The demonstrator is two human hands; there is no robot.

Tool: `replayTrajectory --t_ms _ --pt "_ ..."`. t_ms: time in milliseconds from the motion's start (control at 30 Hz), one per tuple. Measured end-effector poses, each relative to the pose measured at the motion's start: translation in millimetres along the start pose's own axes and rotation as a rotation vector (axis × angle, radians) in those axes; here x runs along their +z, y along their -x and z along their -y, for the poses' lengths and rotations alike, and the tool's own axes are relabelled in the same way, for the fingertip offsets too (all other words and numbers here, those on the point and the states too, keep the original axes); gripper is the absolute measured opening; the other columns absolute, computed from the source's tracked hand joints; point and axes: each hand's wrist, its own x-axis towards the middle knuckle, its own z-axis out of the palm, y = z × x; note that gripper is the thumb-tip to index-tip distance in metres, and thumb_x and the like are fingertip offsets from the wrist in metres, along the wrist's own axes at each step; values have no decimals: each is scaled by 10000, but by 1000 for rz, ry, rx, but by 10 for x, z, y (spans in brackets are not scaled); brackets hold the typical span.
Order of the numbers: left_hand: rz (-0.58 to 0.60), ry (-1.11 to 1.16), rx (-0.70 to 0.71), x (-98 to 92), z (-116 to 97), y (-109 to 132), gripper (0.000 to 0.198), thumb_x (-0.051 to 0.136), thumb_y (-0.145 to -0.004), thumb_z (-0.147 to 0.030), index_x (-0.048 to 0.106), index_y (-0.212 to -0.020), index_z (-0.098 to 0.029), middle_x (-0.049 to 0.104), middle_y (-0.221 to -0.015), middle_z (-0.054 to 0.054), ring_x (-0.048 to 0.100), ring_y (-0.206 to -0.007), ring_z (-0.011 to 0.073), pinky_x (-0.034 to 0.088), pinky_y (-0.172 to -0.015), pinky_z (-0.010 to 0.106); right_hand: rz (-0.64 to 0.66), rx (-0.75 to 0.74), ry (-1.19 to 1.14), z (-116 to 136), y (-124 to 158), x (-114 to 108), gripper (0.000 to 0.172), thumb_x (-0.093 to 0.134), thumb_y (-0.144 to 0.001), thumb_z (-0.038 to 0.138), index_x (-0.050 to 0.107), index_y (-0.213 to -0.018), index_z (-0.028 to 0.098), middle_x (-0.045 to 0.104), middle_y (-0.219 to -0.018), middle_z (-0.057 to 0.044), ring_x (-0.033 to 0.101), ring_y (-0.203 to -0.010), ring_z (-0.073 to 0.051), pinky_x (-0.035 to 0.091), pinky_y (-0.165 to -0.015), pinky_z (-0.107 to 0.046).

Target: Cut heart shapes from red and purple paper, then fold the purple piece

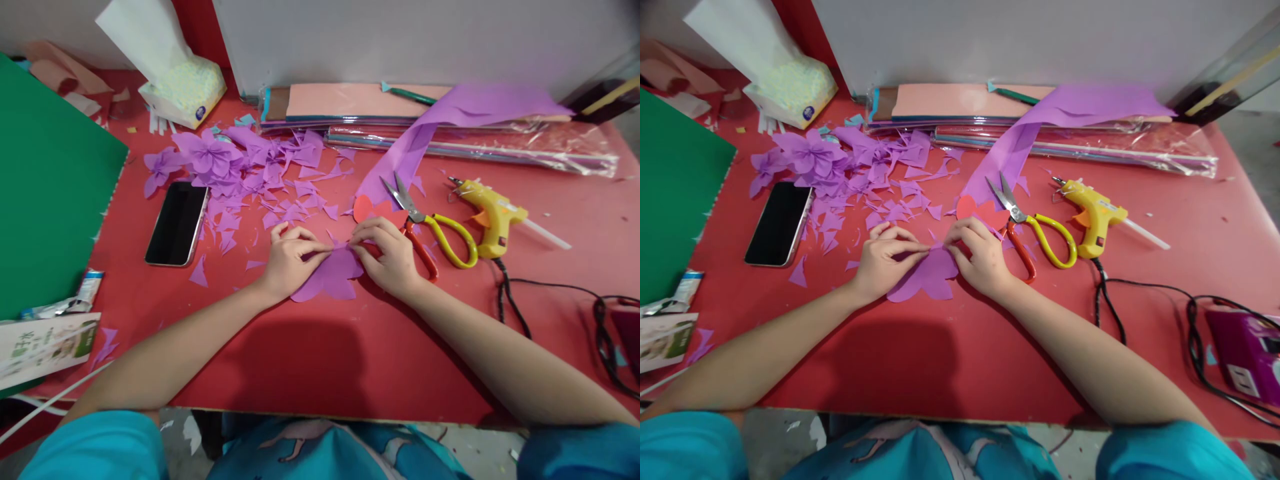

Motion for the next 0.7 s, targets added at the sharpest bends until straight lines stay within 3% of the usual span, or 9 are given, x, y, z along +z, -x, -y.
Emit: replayTrajectory --t_ms 200,467,700 --pt "15 -4 -49 -18 -29 -24 39 689 -745 -227 716 -740 -255 683 -776 -19 623 -755 136 306 -979 452 13 0 10 1 7 -4 147 519 -815 94 570 -759 221 608 -800 -48 616 -773 -188 530 -696 -357" --pt "38 -51 -15 11 -55 15 57 661 -771 -253 709 -745 -237 676 -791 -6 616 -795 157 264 -996 466 49 -141 222 -13 61 24 65 577 -816 219 641 -828 230 542 -1128 -98 488 -1010 -280 408 -851 -497" --pt "69 -73 -18 32 -76 35 65 660 -768 -280 702 -745 -235 676 -793 -6 614 -802 162 243 -1009 480 101 -147 293 -11 62 51 82 572 -814 227 649 -788 239 519 -1185 -69 451 -1044 -289 364 -881 -509"
